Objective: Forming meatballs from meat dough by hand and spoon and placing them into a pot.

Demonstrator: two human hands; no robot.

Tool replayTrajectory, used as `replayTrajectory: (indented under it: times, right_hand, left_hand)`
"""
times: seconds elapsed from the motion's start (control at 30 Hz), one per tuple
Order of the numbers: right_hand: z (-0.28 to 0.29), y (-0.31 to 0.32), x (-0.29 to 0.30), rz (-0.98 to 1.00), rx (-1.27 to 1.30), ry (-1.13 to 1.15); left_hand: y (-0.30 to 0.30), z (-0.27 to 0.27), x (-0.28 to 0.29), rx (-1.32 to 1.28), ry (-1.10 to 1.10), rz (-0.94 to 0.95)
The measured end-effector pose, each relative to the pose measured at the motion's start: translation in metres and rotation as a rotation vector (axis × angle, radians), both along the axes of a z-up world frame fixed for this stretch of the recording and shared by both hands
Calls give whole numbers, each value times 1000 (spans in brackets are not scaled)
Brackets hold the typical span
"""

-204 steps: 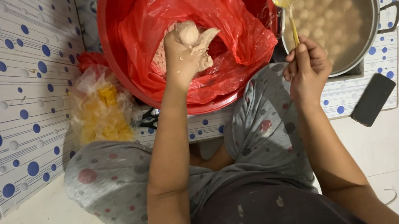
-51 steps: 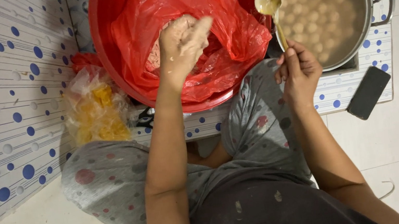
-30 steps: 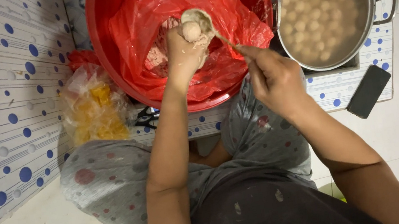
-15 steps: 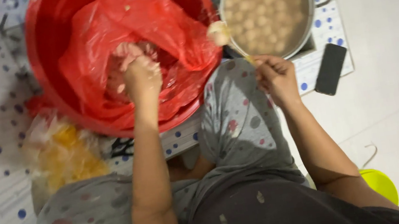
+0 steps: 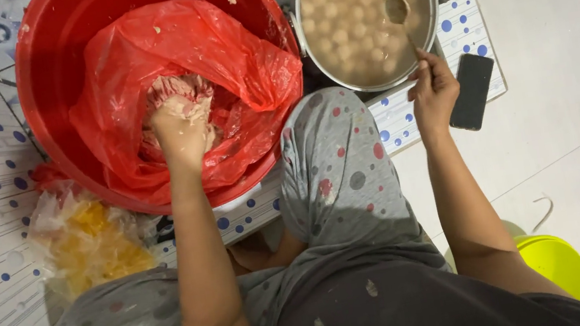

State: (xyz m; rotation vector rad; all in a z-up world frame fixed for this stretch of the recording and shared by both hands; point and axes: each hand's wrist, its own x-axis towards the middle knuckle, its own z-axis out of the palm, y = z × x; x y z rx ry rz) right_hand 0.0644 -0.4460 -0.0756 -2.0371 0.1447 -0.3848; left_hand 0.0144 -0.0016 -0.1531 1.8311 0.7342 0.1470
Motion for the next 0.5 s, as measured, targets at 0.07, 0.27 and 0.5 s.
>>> replayTrajectory:
  times: [0.07,0.27,0.5]
  right_hand:
    - [6,22,-7,13,261,75]
    - [14,106,-41,428,163,265]
    - [23,165,-52,614,122,512]
  left_hand:
    - [-9,18,-4,-398,-163,26]
    - [7,38,14,-862,-115,133]
    - [-20,109,-9,-795,-528,-1]
